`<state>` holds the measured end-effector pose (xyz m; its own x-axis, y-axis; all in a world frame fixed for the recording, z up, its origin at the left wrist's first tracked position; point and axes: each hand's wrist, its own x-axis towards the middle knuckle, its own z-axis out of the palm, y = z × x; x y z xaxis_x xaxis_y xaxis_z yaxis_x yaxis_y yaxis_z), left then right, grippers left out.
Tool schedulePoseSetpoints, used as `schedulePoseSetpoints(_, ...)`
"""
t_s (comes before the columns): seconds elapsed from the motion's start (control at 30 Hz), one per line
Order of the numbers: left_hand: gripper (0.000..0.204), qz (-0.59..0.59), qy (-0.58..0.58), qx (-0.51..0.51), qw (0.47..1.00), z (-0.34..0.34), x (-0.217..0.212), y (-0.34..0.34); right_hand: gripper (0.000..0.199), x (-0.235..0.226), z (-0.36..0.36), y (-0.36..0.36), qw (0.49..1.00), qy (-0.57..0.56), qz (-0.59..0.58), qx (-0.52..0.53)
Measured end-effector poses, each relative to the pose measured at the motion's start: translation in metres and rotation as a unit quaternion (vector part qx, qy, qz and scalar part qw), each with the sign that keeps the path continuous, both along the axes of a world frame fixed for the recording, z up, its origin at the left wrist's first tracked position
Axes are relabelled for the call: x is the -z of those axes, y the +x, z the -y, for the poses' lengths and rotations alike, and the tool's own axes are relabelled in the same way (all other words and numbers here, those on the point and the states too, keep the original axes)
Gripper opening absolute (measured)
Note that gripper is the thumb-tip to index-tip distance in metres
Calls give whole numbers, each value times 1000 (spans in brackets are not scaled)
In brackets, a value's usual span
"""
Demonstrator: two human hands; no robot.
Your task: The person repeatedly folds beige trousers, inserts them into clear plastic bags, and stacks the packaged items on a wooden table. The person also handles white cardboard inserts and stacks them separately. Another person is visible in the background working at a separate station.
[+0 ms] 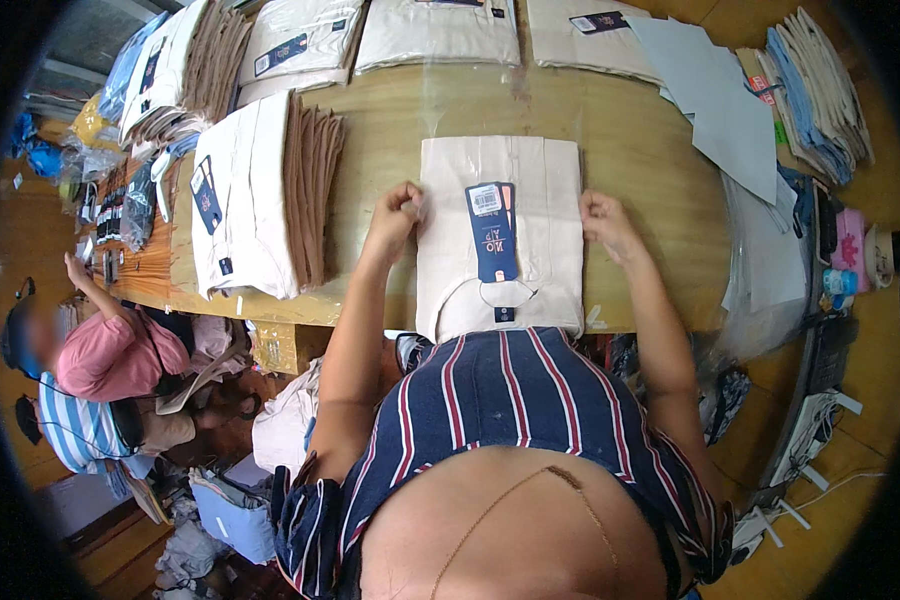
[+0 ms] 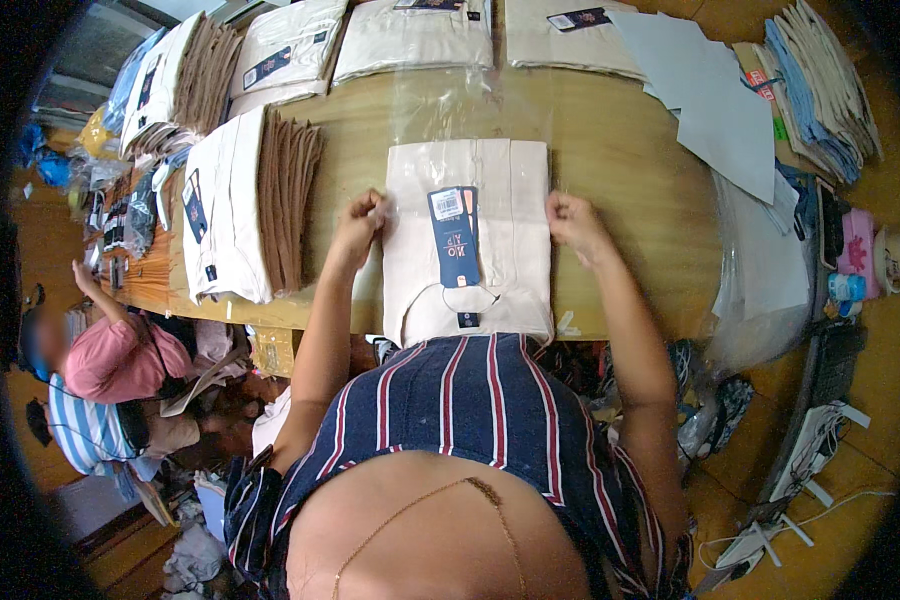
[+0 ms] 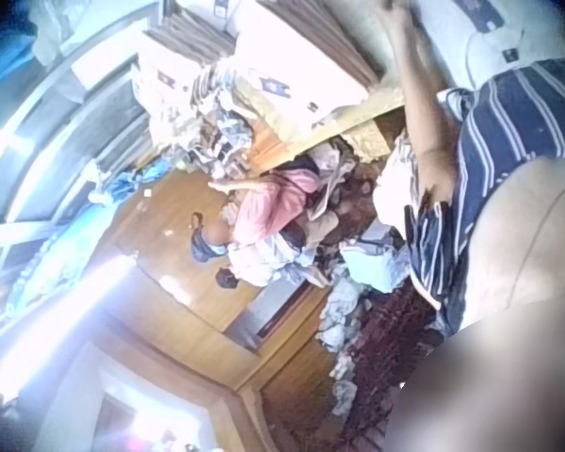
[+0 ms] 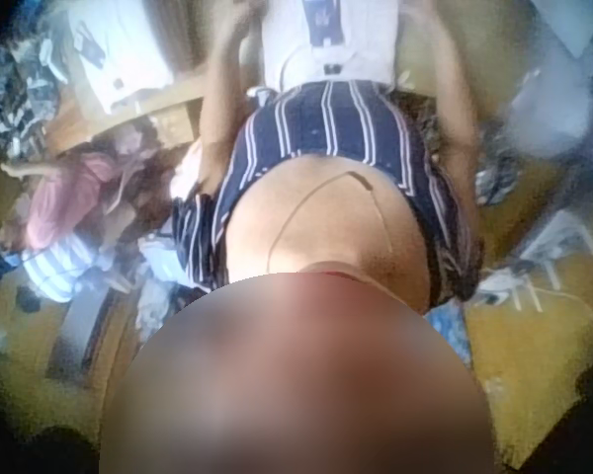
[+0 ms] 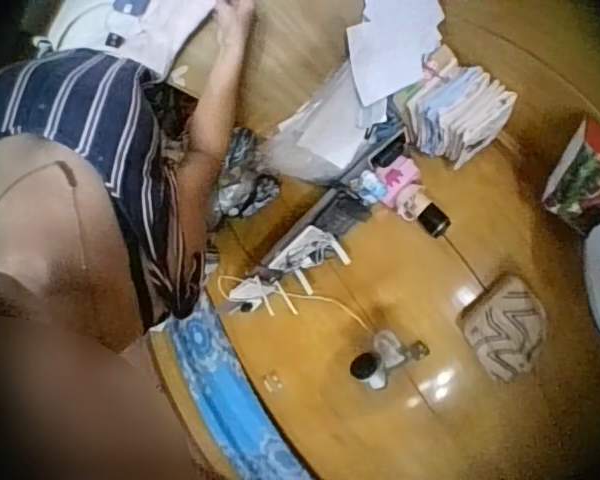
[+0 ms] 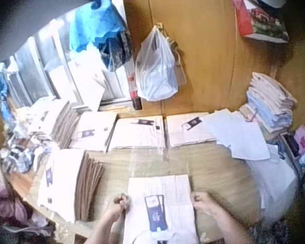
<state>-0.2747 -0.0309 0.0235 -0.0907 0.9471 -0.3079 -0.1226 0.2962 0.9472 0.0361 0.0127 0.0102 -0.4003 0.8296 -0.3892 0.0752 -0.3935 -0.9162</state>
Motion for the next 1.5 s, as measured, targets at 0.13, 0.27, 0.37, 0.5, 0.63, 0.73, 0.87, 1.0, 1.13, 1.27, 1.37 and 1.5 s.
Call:
schedulePoseSetpoints(0.13, 18, -50, -54, 26, 997, 70, -5, 4, 15, 10, 61, 14, 997, 37, -1, -61)
schedulePoseSetpoints(0.27, 17, -136, -23, 111, 984, 154, -4, 13, 13, -6, 111, 26, 989, -25, 35, -142)
schedulePoseSetpoints(0.37, 15, -204, 17, 48, 978, 165, 4, 15, 10, -10, 109, 15, 996, -38, -12, -81)
schedulePoseSetpoints(0.5, 15, -132, 26, -87, 987, 105, -22, 6, 10, -10, 42, -16, 996, 37, -76, -14)
schedulePoseSetpoints(0.63, 7, -251, 41, 105, 961, 120, -35, 33, 6, -24, 35, 11, 998, 22, -9, 62)
schedulePoseSetpoints(0.73, 16, -279, 148, 262, 912, 119, -35, 89, 18, -10, 66, 39, 979, -22, -51, 197)
schedulePoseSetpoints(0.87, 25, -282, 230, 461, 810, 88, -59, 144, 34, -2, 128, 73, 936, -80, -184, 291)
schedulePoseSetpoints(1.0, 20, -511, 317, 277, 750, -19, -33, 150, 36, -1, 180, 86, 908, -76, -220, 348)
schedulePoseSetpoints(1.13, 39, -516, 166, 377, 751, -107, -4, 154, 39, -5, 192, 46, 912, -104, -244, 312)
schedulePoseSetpoints(1.27, 50, -505, 58, 501, 700, -136, -18, 167, 38, 6, 171, 1, 878, -87, -326, 340)
schedulePoseSetpoints(1.37, 41, -110, -19, 466, 878, -141, -44, 146, 32, 1, 128, 3, 862, -50, -339, 374)
schedulePoseSetpoints(1.5, 33, 42, 68, 353, 932, -145, -137, 99, 25, -91, 54, 39, 922, 180, -189, 287)
